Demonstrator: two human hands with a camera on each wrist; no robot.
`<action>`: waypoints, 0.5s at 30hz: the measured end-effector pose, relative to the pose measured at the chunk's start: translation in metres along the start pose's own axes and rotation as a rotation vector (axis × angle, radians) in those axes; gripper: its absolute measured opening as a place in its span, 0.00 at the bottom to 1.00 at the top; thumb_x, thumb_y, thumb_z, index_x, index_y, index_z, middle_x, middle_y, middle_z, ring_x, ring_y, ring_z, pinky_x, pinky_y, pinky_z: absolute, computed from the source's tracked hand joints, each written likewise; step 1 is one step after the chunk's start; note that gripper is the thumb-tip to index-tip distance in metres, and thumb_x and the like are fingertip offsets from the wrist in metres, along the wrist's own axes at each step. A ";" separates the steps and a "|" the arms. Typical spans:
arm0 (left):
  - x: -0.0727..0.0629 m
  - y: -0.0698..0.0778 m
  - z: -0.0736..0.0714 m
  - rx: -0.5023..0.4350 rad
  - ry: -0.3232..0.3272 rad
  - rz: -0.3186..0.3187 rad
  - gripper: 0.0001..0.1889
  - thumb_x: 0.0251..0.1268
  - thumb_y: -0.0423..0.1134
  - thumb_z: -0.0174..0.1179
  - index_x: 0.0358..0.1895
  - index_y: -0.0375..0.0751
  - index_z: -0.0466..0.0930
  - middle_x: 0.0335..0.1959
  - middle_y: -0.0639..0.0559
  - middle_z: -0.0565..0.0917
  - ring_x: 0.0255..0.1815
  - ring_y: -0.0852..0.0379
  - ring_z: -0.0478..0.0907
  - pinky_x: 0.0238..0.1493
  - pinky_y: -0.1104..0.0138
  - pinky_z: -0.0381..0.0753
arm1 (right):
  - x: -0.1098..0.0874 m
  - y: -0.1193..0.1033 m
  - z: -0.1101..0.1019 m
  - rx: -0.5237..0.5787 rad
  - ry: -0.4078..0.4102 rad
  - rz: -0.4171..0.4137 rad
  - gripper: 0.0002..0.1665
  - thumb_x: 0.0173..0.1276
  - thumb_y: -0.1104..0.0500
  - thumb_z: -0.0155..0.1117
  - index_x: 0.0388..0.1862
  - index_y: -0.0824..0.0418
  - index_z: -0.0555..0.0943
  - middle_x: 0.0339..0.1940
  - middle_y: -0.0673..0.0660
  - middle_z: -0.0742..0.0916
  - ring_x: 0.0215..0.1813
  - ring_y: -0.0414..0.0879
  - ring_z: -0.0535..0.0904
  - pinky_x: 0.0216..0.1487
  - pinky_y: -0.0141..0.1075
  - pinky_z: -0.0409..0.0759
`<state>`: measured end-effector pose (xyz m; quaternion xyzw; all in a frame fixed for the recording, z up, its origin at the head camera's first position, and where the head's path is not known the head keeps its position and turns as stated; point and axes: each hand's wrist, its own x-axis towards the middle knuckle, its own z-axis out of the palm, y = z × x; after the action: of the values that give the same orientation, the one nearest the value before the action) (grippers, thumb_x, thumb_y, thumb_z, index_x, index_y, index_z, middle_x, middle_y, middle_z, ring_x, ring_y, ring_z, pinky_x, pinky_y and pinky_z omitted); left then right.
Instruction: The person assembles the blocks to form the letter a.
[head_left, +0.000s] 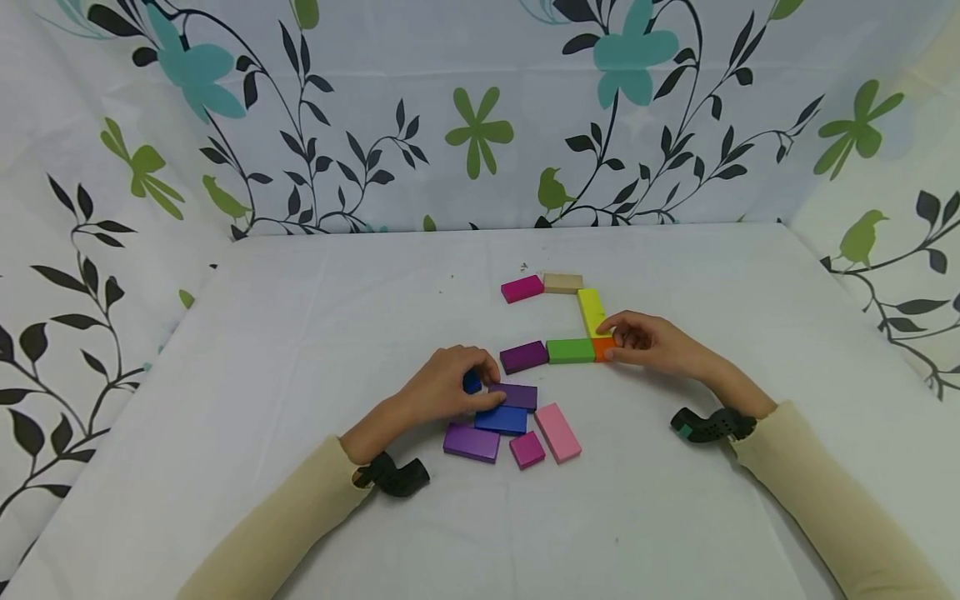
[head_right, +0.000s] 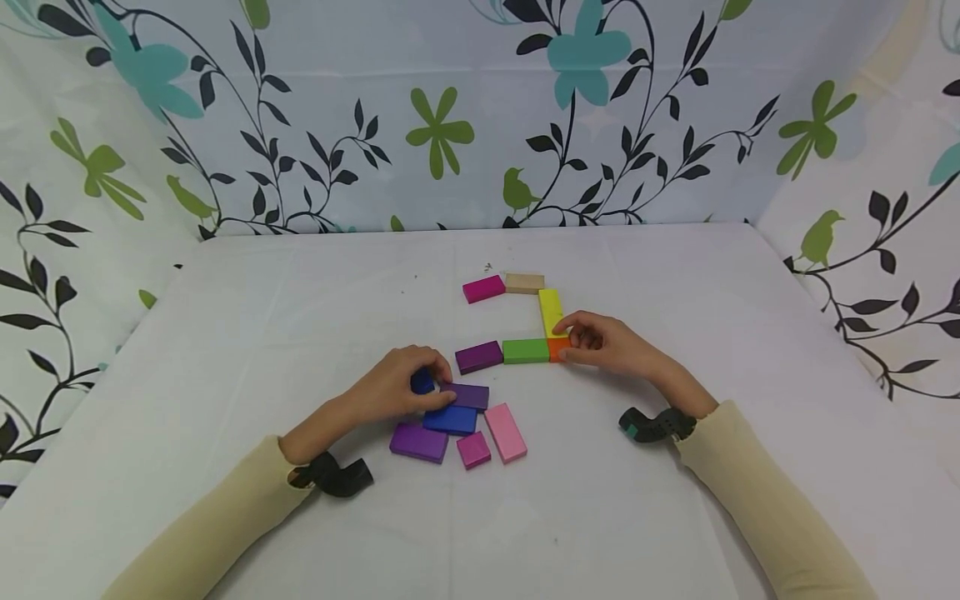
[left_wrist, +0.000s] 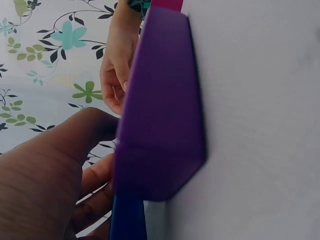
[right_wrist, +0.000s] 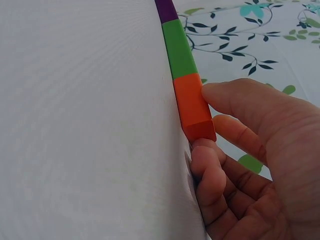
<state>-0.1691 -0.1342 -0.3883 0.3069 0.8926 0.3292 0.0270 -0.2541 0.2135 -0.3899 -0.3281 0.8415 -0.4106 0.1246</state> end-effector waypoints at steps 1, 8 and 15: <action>0.000 0.000 0.000 0.010 -0.005 0.003 0.11 0.60 0.46 0.68 0.39 0.46 0.81 0.33 0.58 0.82 0.38 0.61 0.75 0.46 0.64 0.72 | 0.000 0.000 0.000 0.001 -0.001 0.001 0.19 0.65 0.66 0.67 0.54 0.66 0.77 0.36 0.57 0.78 0.36 0.46 0.72 0.36 0.28 0.72; -0.002 0.005 0.001 0.069 -0.019 0.001 0.14 0.56 0.52 0.69 0.38 0.48 0.82 0.30 0.61 0.81 0.37 0.62 0.74 0.43 0.64 0.70 | 0.001 0.000 0.000 0.005 -0.001 0.002 0.19 0.65 0.66 0.66 0.54 0.67 0.77 0.36 0.57 0.78 0.35 0.46 0.72 0.36 0.29 0.72; -0.004 0.012 0.000 0.103 -0.006 -0.021 0.12 0.59 0.50 0.68 0.39 0.48 0.84 0.30 0.61 0.81 0.38 0.61 0.75 0.44 0.64 0.71 | 0.000 -0.003 0.000 0.000 0.002 0.004 0.19 0.65 0.66 0.67 0.54 0.67 0.77 0.36 0.57 0.78 0.35 0.45 0.72 0.36 0.28 0.72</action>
<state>-0.1595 -0.1292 -0.3821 0.2995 0.9114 0.2816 0.0171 -0.2527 0.2126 -0.3880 -0.3257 0.8423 -0.4109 0.1246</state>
